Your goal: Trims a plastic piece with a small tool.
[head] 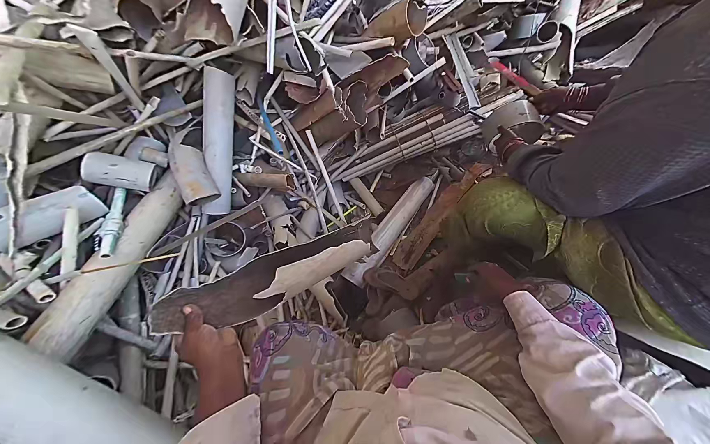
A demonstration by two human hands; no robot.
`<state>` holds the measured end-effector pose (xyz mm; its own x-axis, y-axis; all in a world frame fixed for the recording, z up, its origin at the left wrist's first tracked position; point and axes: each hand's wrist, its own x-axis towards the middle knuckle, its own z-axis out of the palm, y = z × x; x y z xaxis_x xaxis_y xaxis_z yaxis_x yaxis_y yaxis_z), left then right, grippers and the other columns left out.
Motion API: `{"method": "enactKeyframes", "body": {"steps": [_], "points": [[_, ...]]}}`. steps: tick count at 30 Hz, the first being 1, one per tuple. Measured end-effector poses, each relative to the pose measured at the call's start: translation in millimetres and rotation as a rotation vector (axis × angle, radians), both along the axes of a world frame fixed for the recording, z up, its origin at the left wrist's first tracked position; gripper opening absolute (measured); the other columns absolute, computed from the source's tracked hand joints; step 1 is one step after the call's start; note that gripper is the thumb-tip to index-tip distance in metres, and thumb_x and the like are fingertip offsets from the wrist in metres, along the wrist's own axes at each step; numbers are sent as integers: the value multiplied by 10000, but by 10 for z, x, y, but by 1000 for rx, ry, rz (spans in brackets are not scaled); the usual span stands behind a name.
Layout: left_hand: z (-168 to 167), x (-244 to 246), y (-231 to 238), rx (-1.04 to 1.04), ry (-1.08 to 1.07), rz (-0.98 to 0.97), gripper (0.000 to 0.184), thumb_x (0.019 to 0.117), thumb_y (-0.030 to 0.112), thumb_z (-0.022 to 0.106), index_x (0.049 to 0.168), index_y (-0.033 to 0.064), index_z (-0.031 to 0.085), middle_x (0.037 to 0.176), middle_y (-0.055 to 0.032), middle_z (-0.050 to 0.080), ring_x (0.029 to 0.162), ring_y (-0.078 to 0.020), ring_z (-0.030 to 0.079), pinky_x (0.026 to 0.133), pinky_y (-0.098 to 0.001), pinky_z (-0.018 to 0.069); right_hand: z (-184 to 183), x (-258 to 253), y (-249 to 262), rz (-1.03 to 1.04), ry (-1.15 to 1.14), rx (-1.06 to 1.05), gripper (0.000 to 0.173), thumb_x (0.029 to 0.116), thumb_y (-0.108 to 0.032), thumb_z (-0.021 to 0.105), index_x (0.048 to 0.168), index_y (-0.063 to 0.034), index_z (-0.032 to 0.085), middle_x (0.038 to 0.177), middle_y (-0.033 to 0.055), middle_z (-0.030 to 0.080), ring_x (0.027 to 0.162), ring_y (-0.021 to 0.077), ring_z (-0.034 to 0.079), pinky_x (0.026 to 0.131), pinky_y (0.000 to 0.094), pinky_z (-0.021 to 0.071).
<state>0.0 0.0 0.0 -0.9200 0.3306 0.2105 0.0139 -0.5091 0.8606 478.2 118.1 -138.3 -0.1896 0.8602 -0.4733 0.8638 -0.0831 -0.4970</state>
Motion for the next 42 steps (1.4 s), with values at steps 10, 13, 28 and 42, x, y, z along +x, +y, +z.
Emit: {"method": "enactKeyframes", "body": {"steps": [10, 13, 28, 42], "points": [[-840, 178, 298, -101, -344, -175, 350, 1097, 185, 411, 1426, 65, 392, 1300, -90, 542, 1163, -157, 585, 984, -385, 519, -20, 39, -15, -305, 135, 133, 403, 1085, -242, 526, 1383, 19, 597, 1378, 264, 609, 1319, 391, 569, 1136, 545, 405], [-937, 198, 393, -120, -318, -257, 324, 1100, 209, 400, 1395, 74, 413, 1232, -65, 573, 1099, -135, 612, 947, -376, 538, -107, 83, 6, -351, 224, 130, 394, 1082, -239, 538, 1368, 22, 603, 1300, 247, 644, 1146, 345, 657, 1033, 494, 495], [-1010, 224, 513, -148, -205, -354, 368, 1117, 273, 312, 1387, 54, 432, 1199, -62, 609, 1077, -124, 629, 955, -371, 534, -21, -245, -36, -136, 146, 84, 342, 1073, -206, 562, 1326, 8, 648, 1267, 244, 664, 1165, 352, 646, 1045, 509, 475], [-1132, 167, 532, -234, -271, -243, 467, 1108, 354, 366, 1459, 51, 421, 1385, -128, 553, 1249, -184, 570, 1045, -415, 486, 10, -387, -154, 72, 199, 75, 352, 1065, -194, 579, 1343, 11, 647, 1284, 242, 669, 1199, 348, 638, 1073, 502, 457]]}}
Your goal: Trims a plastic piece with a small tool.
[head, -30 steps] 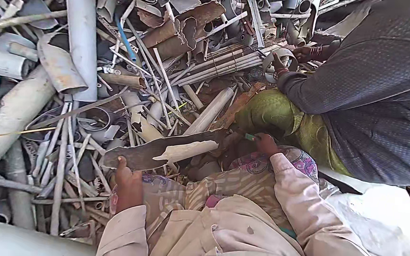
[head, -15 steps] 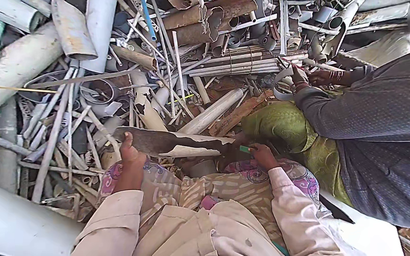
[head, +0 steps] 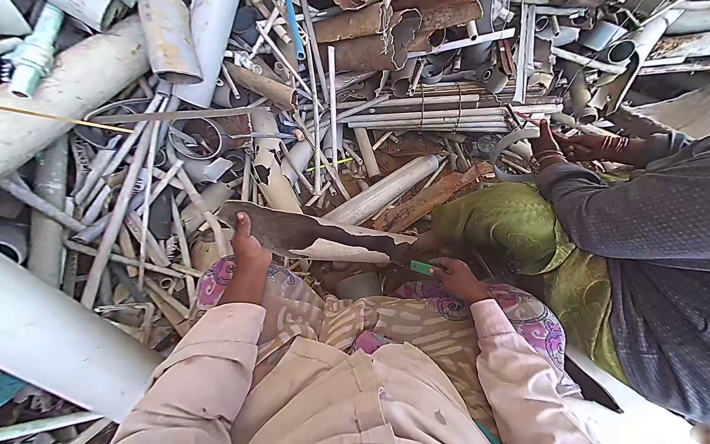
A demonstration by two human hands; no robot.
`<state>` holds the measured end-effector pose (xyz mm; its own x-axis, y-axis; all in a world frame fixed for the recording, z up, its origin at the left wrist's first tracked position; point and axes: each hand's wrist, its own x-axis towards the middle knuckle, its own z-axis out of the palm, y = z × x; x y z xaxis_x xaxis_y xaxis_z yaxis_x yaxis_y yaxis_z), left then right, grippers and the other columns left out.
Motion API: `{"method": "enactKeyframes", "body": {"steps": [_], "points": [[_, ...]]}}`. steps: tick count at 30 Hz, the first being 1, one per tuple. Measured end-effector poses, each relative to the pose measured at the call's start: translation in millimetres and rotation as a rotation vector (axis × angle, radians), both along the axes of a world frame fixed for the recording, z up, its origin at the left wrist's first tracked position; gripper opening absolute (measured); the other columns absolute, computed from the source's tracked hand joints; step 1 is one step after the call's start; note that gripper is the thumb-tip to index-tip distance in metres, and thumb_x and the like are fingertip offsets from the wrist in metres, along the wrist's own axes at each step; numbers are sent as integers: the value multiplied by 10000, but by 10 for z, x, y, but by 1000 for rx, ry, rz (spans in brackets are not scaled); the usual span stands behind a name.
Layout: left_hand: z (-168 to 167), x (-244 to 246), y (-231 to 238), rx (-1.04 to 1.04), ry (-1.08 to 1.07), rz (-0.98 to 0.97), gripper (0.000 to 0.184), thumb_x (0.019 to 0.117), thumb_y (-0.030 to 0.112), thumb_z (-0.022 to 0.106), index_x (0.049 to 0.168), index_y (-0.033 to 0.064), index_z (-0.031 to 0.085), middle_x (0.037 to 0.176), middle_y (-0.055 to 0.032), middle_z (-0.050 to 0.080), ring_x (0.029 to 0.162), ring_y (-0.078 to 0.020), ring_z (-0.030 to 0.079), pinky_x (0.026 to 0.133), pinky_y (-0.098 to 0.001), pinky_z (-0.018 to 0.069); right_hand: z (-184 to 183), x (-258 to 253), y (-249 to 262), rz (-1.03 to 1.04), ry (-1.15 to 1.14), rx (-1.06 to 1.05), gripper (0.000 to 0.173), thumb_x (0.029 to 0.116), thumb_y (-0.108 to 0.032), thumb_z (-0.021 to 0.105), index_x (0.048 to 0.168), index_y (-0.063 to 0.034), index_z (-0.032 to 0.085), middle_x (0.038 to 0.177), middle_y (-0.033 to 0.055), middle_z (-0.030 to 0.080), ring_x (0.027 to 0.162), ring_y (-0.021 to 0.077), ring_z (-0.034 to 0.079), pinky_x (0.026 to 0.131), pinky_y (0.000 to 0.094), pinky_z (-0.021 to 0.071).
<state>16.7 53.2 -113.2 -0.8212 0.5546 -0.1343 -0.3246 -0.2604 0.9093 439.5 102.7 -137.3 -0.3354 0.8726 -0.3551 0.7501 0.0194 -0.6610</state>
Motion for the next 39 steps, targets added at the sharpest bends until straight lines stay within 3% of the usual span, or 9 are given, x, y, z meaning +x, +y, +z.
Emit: {"method": "enactKeyframes", "body": {"steps": [7, 12, 15, 18, 22, 27, 31, 33, 39], "points": [[-78, 14, -8, 108, 102, -157, 424, 1116, 310, 282, 1390, 31, 446, 1230, -107, 635, 1100, -178, 647, 961, -390, 536, -39, -90, -25, 83, 74, -21, 353, 1061, -175, 575, 1369, -15, 638, 1330, 204, 661, 1207, 288, 642, 1076, 451, 465], [-104, -1, 6, 144, 76, -172, 439, 1119, 335, 278, 1416, 50, 430, 1275, -111, 627, 1143, -200, 641, 988, -407, 531, 18, -11, -65, 86, 315, -99, 338, 1051, -118, 567, 1371, -18, 614, 1166, 96, 687, 723, 68, 620, 659, 239, 535], [-85, 8, 20, 159, 49, -180, 440, 1119, 343, 269, 1412, 58, 430, 1274, -106, 632, 1133, -199, 651, 972, -398, 540, -47, 27, -41, 97, 554, -305, 352, 1028, -40, 537, 1374, -1, 583, 1038, 31, 719, 657, 44, 640, 601, 205, 558], [-75, 31, 13, 179, 43, -190, 425, 1120, 339, 252, 1393, 69, 434, 1251, -95, 639, 1112, -199, 660, 959, -397, 548, -166, -26, 16, 45, 431, -380, 259, 1044, -62, 568, 1291, -7, 621, 918, 4, 694, 612, 28, 595, 567, 185, 517], [-65, 46, 8, 177, 100, -241, 465, 1110, 369, 190, 1302, 73, 492, 1109, -65, 687, 1010, -180, 691, 913, -384, 566, -390, -48, 166, -93, 35, -361, 228, 1050, -180, 620, 1184, -7, 680, 995, 100, 647, 800, 129, 551, 757, 327, 470], [-60, 57, -1, 207, 121, -265, 448, 1102, 346, 176, 1241, 92, 518, 1060, -34, 700, 975, -156, 696, 892, -364, 573, -381, -73, 183, -111, -79, -359, 235, 1059, -218, 608, 1160, -20, 684, 951, 87, 622, 751, 136, 526, 717, 336, 463], [-73, 27, -25, 223, 98, -257, 427, 1101, 347, 209, 1271, 79, 494, 1116, -48, 675, 1015, -167, 679, 913, -376, 562, -327, -79, 186, -76, -312, -278, 351, 1069, -255, 576, 1226, 45, 670, 1222, 260, 653, 1126, 363, 624, 997, 550, 457], [-78, 18, -13, 193, 83, -219, 446, 1109, 378, 221, 1331, 84, 473, 1163, -57, 657, 1050, -157, 659, 933, -371, 547, -255, -76, 154, -131, -460, -262, 409, 1063, -290, 563, 1249, 66, 642, 1323, 280, 620, 1262, 398, 595, 1055, 576, 447], [-35, 69, -26, -310, -63, -136, 654, 1026, 526, 506, 1518, 110, 387, 1490, -162, 486, 1337, -310, 515, 1034, -564, 476, -285, -41, 114, -126, -324, -230, 402, 1077, -287, 550, 1233, 71, 644, 1273, 286, 626, 1208, 393, 600, 1052, 566, 436]]}}
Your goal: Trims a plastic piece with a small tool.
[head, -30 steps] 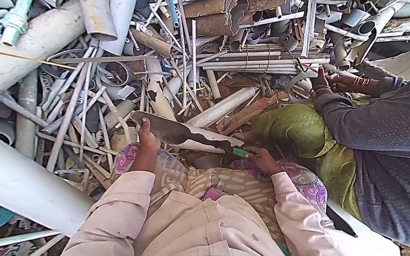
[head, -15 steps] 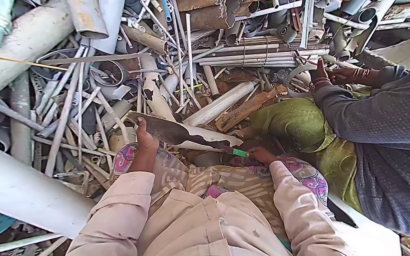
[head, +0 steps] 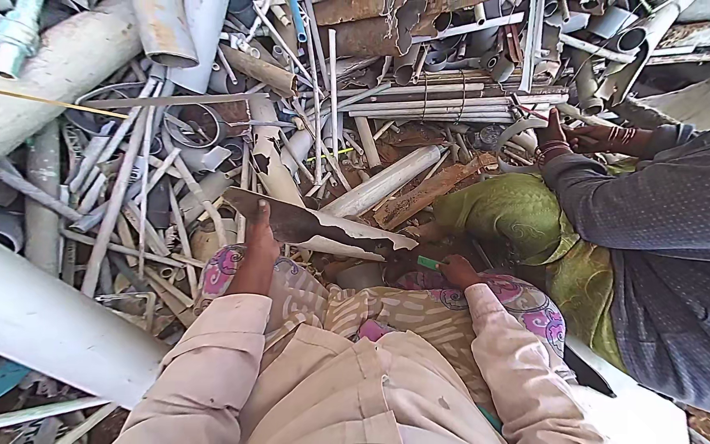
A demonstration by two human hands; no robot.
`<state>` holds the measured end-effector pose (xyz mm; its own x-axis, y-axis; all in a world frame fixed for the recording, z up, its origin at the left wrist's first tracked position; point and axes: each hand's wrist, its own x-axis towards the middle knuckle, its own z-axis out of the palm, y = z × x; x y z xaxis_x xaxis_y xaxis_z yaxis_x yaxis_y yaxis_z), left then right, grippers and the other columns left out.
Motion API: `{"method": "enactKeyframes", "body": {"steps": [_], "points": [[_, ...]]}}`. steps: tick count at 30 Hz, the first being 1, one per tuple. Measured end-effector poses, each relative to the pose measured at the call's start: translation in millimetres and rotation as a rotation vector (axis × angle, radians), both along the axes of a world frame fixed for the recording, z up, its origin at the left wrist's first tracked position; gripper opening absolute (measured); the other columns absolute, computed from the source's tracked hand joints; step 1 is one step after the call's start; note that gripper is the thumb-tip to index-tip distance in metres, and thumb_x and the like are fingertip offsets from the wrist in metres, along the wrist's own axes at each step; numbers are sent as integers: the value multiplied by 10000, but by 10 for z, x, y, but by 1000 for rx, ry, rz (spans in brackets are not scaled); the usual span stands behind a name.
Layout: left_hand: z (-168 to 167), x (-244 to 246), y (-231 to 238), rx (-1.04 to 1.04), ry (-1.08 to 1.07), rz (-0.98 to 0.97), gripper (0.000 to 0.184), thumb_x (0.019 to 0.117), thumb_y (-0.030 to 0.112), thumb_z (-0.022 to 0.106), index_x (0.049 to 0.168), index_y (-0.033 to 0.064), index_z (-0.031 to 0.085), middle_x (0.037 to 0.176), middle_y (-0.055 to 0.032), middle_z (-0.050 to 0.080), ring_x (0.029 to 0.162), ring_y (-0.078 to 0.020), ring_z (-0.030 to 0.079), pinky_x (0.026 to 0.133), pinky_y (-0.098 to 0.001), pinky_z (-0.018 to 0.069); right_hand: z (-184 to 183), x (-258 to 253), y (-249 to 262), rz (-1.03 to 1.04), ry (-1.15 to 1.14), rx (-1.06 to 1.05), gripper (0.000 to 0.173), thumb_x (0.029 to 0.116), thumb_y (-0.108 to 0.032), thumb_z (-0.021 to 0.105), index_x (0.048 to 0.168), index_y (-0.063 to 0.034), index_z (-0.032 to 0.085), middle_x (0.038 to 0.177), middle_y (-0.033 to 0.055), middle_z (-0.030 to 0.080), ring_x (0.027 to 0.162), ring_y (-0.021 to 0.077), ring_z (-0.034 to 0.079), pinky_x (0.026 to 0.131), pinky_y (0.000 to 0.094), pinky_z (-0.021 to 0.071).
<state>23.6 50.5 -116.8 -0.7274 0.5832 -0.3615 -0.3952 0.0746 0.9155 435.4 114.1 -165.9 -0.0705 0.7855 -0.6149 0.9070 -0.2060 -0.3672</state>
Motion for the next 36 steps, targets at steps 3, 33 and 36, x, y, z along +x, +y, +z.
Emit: {"method": "enactKeyframes", "body": {"steps": [3, 33, 36], "points": [[-11, -33, 1, -79, -135, -7, 594, 1034, 383, 562, 1511, 85, 369, 1511, -181, 442, 1353, -342, 484, 1025, -592, 468, 34, -72, -53, -8, 79, 37, 387, 1080, -279, 548, 1238, 63, 639, 1227, 275, 639, 1155, 384, 615, 1023, 549, 453], [8, 119, -8, -170, 116, -436, 429, 1004, 126, 629, 1376, -34, 489, 1310, -223, 571, 1098, -279, 624, 875, -438, 555, 166, -375, -167, 376, -87, 28, 504, 1057, -465, 557, 1204, 5, 665, 1218, 256, 662, 1183, 417, 619, 994, 623, 453], [-18, 130, -13, -221, 93, -539, 516, 1014, 166, 627, 1452, -16, 424, 1415, -244, 509, 1220, -341, 577, 944, -510, 532, 246, -301, -149, 361, -148, 40, 502, 1044, -475, 579, 1236, -21, 672, 1262, 243, 663, 1219, 410, 614, 1010, 621, 455]]}}
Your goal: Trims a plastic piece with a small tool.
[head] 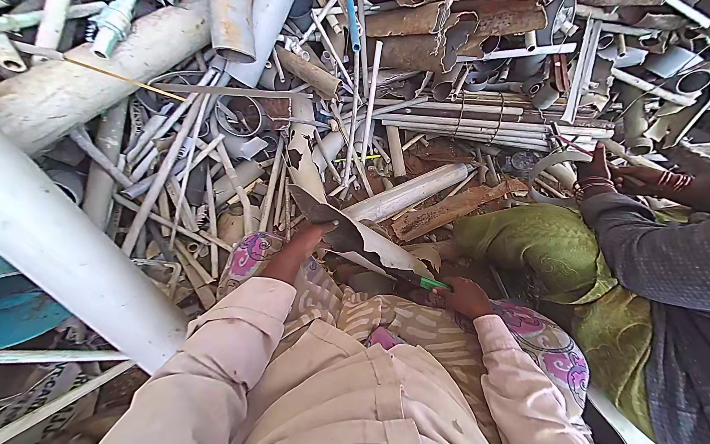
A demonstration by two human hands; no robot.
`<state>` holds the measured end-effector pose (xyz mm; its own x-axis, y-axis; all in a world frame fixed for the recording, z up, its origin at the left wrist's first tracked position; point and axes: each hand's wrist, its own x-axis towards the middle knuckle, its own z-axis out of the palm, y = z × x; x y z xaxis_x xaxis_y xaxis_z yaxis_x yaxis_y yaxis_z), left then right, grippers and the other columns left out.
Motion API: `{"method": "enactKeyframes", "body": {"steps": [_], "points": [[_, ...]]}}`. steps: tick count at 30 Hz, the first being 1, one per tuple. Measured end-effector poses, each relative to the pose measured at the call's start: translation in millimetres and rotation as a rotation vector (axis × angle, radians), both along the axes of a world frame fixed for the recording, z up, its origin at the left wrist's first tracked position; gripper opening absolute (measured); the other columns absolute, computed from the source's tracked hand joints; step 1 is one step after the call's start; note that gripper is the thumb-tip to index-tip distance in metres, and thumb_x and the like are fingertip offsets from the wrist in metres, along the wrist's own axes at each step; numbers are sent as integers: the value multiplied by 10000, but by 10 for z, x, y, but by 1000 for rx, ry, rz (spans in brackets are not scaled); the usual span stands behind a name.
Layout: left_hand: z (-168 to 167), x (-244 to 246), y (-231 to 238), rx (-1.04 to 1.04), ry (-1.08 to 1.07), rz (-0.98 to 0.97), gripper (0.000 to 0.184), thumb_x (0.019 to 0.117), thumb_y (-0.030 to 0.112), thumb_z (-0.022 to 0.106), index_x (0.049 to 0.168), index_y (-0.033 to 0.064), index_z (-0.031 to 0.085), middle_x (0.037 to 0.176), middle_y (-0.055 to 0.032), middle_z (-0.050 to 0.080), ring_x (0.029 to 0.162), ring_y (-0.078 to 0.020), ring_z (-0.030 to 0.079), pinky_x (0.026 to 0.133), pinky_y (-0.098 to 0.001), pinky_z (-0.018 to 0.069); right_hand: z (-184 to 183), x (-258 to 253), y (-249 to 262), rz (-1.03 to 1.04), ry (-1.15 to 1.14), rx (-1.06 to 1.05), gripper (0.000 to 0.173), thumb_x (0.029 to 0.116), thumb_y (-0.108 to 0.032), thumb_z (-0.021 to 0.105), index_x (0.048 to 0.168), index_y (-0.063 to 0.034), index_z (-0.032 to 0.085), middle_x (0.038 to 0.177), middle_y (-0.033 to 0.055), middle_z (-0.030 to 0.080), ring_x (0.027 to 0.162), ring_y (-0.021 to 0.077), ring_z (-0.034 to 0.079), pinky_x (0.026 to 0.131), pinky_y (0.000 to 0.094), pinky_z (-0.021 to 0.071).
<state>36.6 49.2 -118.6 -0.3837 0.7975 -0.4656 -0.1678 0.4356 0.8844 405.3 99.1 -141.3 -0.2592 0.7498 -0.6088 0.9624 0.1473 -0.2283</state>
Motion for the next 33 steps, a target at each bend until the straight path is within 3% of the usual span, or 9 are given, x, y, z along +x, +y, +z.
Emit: {"method": "enactKeyframes", "body": {"steps": [3, 8, 11, 13, 16, 20, 22, 27, 33], "points": [[61, 39, -37, 9, 90, -55, 496, 1045, 196, 576, 1450, -42, 417, 1405, -249, 518, 1203, -316, 603, 951, -481, 548, 57, -1, -70, -21, -10, 19, 493, 1045, -474, 576, 1232, -29, 676, 1250, 240, 669, 1209, 411, 619, 1000, 627, 457], [160, 25, -71, 283, 118, 26, 426, 1047, 97, 536, 1429, -27, 393, 1208, -194, 587, 951, -189, 669, 771, -380, 598, 253, -46, -150, -124, 92, 190, 476, 1055, -454, 567, 1161, -7, 693, 1127, 259, 699, 1117, 434, 658, 948, 628, 480], [91, -19, -74, 391, 81, 55, 371, 1045, 61, 523, 1388, -26, 412, 1128, -147, 611, 892, -162, 685, 729, -368, 613, 212, -4, -142, -176, 220, 234, 463, 1059, -414, 577, 1142, 27, 690, 1073, 278, 695, 1066, 448, 660, 936, 641, 477], [75, 29, -95, 384, 137, -5, 317, 1030, 38, 538, 1324, -64, 474, 1114, -130, 631, 916, -123, 676, 784, -320, 601, 128, 6, -80, -179, 202, 193, 468, 1072, -405, 551, 1161, 38, 672, 1111, 283, 684, 1096, 443, 652, 955, 628, 473], [81, 223, -147, 212, 324, -210, 384, 1023, 8, 525, 1376, -132, 471, 1325, -235, 573, 1155, -158, 594, 999, -294, 488, -65, -9, -6, -170, 106, 69, 476, 1080, -390, 537, 1247, 44, 640, 1263, 288, 646, 1230, 435, 609, 1030, 607, 456], [-32, 534, -78, 131, 216, -268, 397, 1055, 68, 511, 1405, -104, 438, 1347, -235, 550, 1176, -183, 600, 991, -320, 516, -158, -114, -13, -131, 100, -24, 506, 1076, -401, 544, 1281, 55, 621, 1338, 282, 606, 1294, 415, 569, 1072, 584, 433], [18, 633, -99, 106, 180, -263, 376, 1058, 32, 478, 1397, -123, 429, 1330, -253, 537, 1133, -194, 615, 950, -322, 539, -139, -188, -54, -131, 113, -7, 508, 1079, -397, 536, 1286, 59, 620, 1341, 284, 610, 1295, 419, 573, 1073, 590, 435], [-79, 566, 19, 96, 107, -136, 429, 1080, 126, 478, 1445, -76, 379, 1371, -266, 512, 1118, -268, 649, 895, -397, 583, -88, -251, -89, -111, 168, 67, 468, 1072, -394, 548, 1183, 49, 652, 1216, 278, 653, 1188, 426, 623, 989, 600, 475], [-47, 479, 29, 71, 36, -37, 439, 1084, 153, 476, 1451, -64, 374, 1352, -275, 529, 1068, -281, 678, 851, -409, 602, -10, -51, -55, -54, 367, 173, 398, 1038, -323, 630, 1033, 73, 669, 952, 246, 664, 903, 380, 644, 860, 572, 489]]}}
